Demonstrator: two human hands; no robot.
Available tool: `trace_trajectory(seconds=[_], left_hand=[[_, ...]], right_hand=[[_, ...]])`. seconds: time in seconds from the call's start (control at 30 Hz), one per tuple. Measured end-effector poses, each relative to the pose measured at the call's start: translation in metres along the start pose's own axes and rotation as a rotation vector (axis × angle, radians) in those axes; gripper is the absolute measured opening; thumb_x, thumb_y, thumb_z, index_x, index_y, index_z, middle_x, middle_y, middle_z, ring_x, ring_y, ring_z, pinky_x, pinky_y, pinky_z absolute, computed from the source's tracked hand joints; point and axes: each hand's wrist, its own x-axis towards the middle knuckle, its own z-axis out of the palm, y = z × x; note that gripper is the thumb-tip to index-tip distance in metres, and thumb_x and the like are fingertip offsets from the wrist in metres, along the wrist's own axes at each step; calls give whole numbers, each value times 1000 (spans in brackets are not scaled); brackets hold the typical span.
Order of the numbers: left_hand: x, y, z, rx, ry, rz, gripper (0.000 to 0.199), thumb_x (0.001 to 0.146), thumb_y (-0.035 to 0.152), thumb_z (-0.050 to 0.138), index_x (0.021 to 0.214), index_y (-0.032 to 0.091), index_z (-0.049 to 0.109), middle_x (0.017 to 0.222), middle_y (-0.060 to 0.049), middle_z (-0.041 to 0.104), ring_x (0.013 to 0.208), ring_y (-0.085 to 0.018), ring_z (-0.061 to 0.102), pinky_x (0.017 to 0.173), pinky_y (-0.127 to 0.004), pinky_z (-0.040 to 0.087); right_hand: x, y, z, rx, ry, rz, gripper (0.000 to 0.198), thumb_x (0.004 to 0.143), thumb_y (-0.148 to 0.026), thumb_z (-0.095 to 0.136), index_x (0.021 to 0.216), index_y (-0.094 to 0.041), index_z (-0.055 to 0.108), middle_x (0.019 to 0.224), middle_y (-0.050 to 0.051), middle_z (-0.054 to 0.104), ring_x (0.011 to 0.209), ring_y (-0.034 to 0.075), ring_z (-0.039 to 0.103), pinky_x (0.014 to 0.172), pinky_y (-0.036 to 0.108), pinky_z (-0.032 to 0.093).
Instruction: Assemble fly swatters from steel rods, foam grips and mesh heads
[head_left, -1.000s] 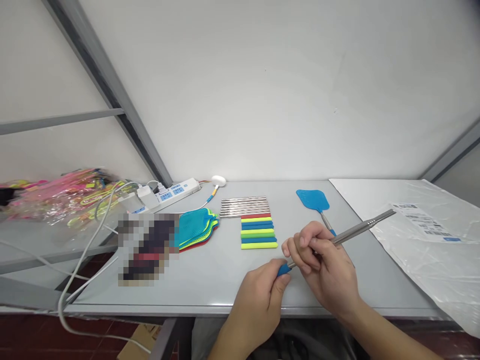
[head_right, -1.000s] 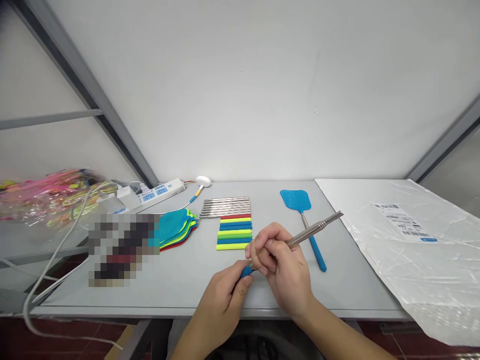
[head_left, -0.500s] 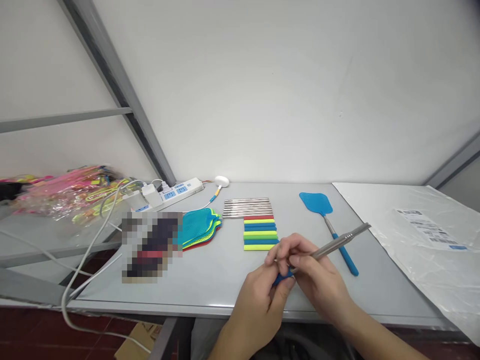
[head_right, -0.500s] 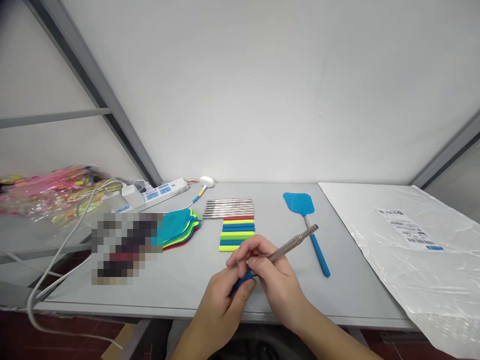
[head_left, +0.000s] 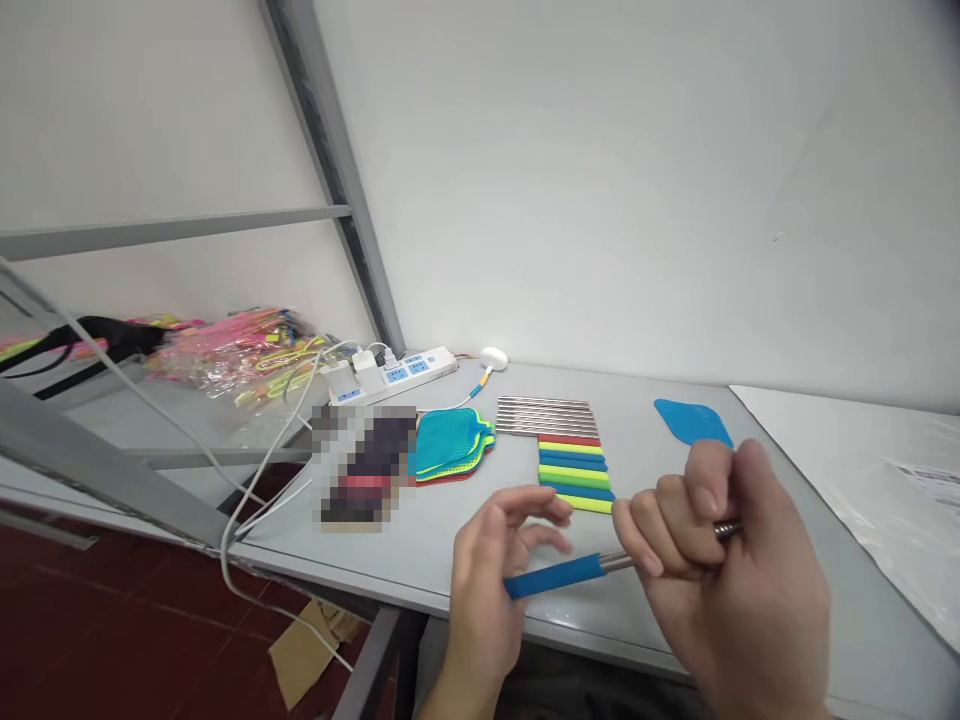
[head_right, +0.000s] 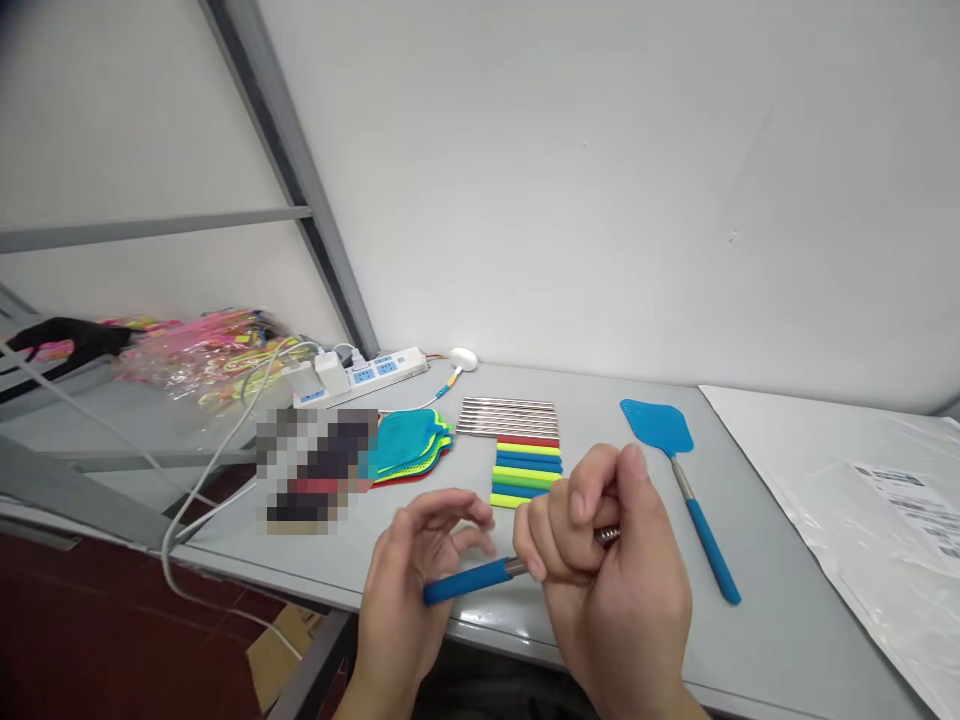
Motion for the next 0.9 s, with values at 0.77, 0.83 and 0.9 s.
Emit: trace_trajectory(seconds=[0.77, 0.83, 0.9], left_hand=[[5, 11, -6, -764, 223, -234, 49, 93, 60, 34, 76, 19, 52, 69, 0, 44, 60, -12, 44, 62, -27, 45], [7, 9, -7, -711, 216, -220, 42, 95, 54, 37, 78, 18, 53, 71, 0, 46, 62, -12, 44, 63, -26, 45], [9, 8, -10, -604, 159, -207, 33, 96, 43, 41, 81, 17, 54, 75, -1, 49, 65, -12, 46, 66, -26, 45]], right_hand=[[-5, 54, 12, 25, -137, 90, 46, 98, -48, 36, 62, -22, 45, 40, -10, 17, 37, 7, 15, 44, 23, 30], [-3, 55, 12, 18, -157, 98, 45, 98, -48, 38, 62, -22, 44, 41, -10, 18, 37, 7, 16, 45, 23, 30], [2, 57, 14, -9, -166, 120, 44, 97, -49, 42, 63, -21, 44, 42, -11, 18, 39, 7, 18, 46, 23, 31]])
